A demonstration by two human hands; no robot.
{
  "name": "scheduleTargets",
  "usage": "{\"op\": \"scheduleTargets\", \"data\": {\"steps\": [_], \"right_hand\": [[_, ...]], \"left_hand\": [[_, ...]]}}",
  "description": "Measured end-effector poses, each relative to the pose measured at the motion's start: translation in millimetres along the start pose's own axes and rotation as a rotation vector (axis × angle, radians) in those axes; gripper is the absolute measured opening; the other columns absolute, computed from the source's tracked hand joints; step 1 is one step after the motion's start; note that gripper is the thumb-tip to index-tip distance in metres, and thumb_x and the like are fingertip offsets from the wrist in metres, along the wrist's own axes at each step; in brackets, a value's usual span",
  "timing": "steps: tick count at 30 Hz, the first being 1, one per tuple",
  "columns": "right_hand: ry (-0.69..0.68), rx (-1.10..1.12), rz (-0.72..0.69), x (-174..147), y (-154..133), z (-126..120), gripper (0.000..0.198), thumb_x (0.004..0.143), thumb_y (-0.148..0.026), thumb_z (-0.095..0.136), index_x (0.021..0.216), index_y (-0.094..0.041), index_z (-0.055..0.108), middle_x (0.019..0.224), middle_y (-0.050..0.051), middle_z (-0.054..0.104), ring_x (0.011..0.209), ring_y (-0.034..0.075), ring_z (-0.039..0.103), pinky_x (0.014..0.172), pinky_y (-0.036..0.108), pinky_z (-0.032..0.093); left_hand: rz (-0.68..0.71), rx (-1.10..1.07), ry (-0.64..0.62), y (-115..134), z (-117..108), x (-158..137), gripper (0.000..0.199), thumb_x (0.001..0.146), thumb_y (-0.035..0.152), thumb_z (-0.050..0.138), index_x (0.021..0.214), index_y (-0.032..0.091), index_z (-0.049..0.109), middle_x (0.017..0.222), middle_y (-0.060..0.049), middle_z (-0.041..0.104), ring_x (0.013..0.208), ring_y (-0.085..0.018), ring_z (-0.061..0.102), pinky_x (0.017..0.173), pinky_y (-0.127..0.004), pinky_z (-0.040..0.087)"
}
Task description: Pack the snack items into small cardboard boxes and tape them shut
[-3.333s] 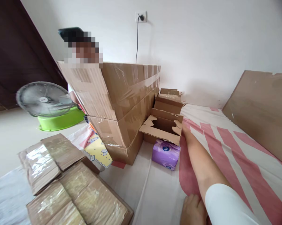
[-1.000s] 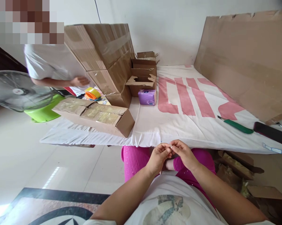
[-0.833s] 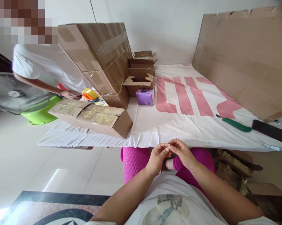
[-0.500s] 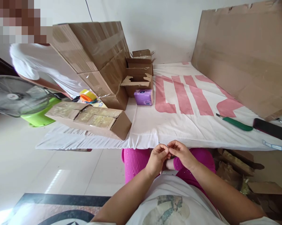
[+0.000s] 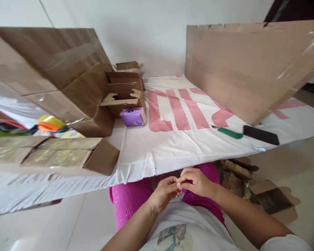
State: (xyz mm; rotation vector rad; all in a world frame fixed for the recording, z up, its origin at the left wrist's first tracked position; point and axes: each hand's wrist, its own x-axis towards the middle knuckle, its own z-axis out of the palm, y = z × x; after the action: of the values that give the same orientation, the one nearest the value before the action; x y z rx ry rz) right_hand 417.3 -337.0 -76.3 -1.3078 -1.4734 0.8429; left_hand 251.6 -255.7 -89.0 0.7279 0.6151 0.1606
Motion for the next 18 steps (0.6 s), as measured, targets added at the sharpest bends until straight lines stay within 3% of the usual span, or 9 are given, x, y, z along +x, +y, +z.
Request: {"op": "scheduleTargets", "data": {"steps": [3, 6, 9, 12, 14, 18], "right_hand": [[0.262, 0.073, 0.247, -26.6, 24.5, -30.1, 0.025, 0.075, -0.048, 0.072, 0.077, -0.023, 0.072, 0.070, 0.002, 0.067, 0.064, 0.016, 0.061, 0.063, 0.031, 0.050], [0.575, 0.097, 0.465, -62.7, 70.1, -71.7, 0.043, 0.081, -0.061, 0.059, 0.079, -0.019, 0.067, 0.065, 0.000, 0.062, 0.054, 0.012, 0.055, 0.054, 0.028, 0.047], [0.778, 0.074, 0.678, -107.5, 119.6, -109.0, 0.041, 0.087, -0.055, 0.055, 0.082, -0.015, 0.063, 0.068, -0.002, 0.060, 0.053, 0.009, 0.053, 0.052, 0.025, 0.046], [0.881, 0.048, 0.903, -153.5, 156.1, -128.3, 0.028, 0.092, -0.040, 0.057, 0.103, -0.014, 0.062, 0.093, 0.003, 0.065, 0.074, 0.012, 0.062, 0.066, 0.029, 0.054], [0.907, 0.022, 1.017, -179.7, 171.0, -132.0, 0.030, 0.092, -0.036, 0.058, 0.113, -0.015, 0.059, 0.109, 0.006, 0.063, 0.089, 0.016, 0.063, 0.075, 0.035, 0.055], [0.871, -0.057, 1.163, -213.2, 186.8, -132.5, 0.034, 0.090, -0.038, 0.059, 0.115, -0.014, 0.060, 0.116, 0.006, 0.062, 0.100, 0.022, 0.062, 0.083, 0.039, 0.054]], "left_hand": [[-0.017, 0.070, -0.043, -3.6, 1.8, 3.5, 0.038, 0.067, 0.044, 0.082, 0.084, 0.015, 0.062, 0.068, 0.000, 0.061, 0.059, -0.010, 0.055, 0.055, -0.021, 0.038], [-0.028, 0.217, -0.023, -3.7, -4.9, 2.1, 0.037, 0.069, 0.047, 0.079, 0.083, 0.016, 0.062, 0.068, 0.000, 0.061, 0.061, -0.011, 0.055, 0.059, -0.023, 0.038], [-0.066, 0.391, 0.051, -5.5, -16.7, -1.2, 0.037, 0.070, 0.050, 0.078, 0.078, 0.017, 0.062, 0.065, 0.001, 0.061, 0.060, -0.011, 0.053, 0.062, -0.023, 0.038], [-0.091, 0.438, 0.142, -13.2, -27.8, -3.9, 0.041, 0.067, 0.054, 0.077, 0.073, 0.017, 0.062, 0.065, 0.000, 0.061, 0.061, -0.012, 0.052, 0.063, -0.024, 0.038], [-0.105, 0.445, 0.188, -20.1, -33.2, -5.9, 0.045, 0.064, 0.057, 0.078, 0.071, 0.016, 0.062, 0.064, 0.000, 0.061, 0.060, -0.012, 0.051, 0.062, -0.024, 0.038], [-0.117, 0.467, 0.241, -29.4, -39.1, -9.6, 0.048, 0.060, 0.060, 0.078, 0.071, 0.017, 0.062, 0.061, 0.001, 0.059, 0.057, -0.012, 0.049, 0.060, -0.024, 0.037]]}}
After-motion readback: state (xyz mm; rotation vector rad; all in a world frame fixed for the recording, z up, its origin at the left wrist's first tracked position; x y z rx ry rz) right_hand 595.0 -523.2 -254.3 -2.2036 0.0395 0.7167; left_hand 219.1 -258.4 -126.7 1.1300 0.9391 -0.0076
